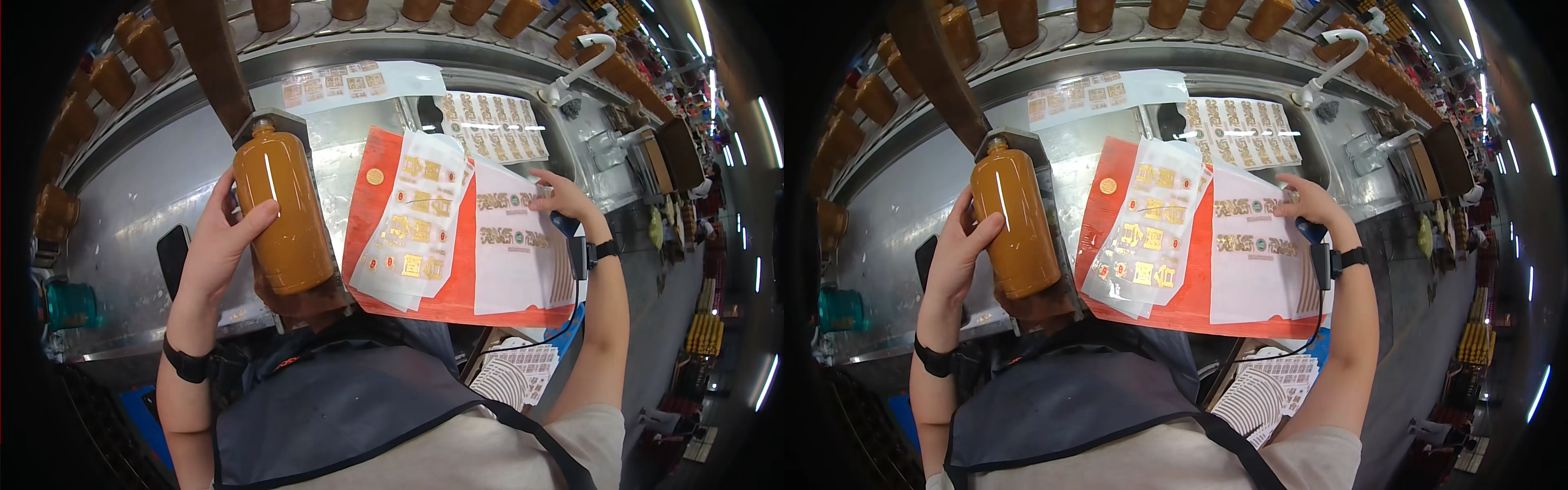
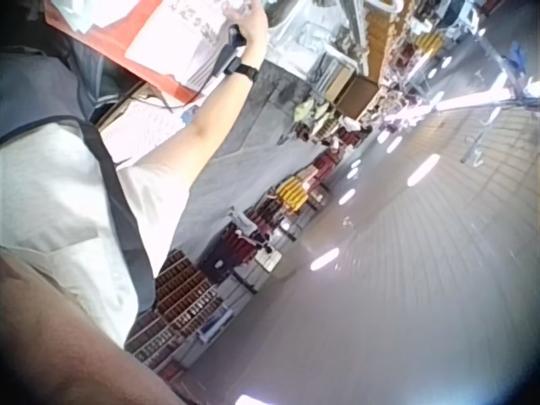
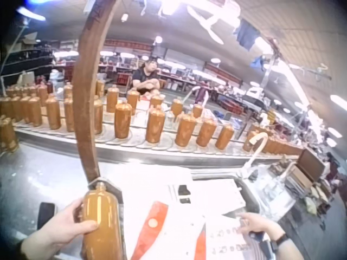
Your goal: The person applies labels to a bottle by hand, using a scraper to smooth them. They peel a large label from a sheet, press it onto the bottle, and then repeat the process with a smaller circular label and a long strip label.
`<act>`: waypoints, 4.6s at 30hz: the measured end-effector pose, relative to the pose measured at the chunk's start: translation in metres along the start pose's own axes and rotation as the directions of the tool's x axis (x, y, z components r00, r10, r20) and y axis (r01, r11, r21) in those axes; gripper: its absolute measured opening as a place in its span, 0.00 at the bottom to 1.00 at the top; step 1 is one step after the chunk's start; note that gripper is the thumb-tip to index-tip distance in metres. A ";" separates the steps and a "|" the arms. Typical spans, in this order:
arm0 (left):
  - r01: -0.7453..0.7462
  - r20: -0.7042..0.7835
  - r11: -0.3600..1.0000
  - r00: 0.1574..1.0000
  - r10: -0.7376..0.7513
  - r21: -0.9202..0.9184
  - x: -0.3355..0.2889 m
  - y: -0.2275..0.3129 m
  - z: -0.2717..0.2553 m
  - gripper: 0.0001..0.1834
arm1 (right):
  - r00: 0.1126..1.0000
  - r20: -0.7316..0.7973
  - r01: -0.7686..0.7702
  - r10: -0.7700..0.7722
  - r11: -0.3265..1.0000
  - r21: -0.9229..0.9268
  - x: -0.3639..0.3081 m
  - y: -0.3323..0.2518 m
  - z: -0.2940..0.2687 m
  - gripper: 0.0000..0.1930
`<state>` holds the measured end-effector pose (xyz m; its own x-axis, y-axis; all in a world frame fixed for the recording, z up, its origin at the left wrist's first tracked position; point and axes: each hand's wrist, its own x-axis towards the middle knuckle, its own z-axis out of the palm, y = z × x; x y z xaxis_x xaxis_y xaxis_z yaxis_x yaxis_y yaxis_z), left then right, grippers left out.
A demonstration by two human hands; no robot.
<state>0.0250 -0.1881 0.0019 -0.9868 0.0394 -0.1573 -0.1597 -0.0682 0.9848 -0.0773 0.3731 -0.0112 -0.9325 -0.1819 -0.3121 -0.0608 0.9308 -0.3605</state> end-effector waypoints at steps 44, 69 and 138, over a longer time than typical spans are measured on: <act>-0.025 0.116 0.964 0.992 0.057 -0.266 -0.007 -0.029 -0.013 0.48 | 0.938 -0.345 0.177 -0.028 0.895 0.409 0.121 -0.112 -0.041 0.06; -0.634 0.439 0.495 0.771 0.461 0.594 -0.012 0.042 0.015 0.41 | 0.829 -0.335 0.535 -0.448 0.811 0.239 -0.068 -0.330 0.017 0.05; -0.010 -0.014 1.000 1.000 0.010 0.000 -0.048 -0.020 -0.021 0.07 | 0.992 0.088 -0.076 -0.089 0.131 0.988 -0.052 -0.327 0.146 0.06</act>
<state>0.0752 -0.2092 -0.0121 -0.9887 0.0243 -0.1480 -0.1494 -0.0684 0.9864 0.0428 0.0319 -0.0056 -0.8884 -0.2908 -0.3551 0.4148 -0.1775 -0.8924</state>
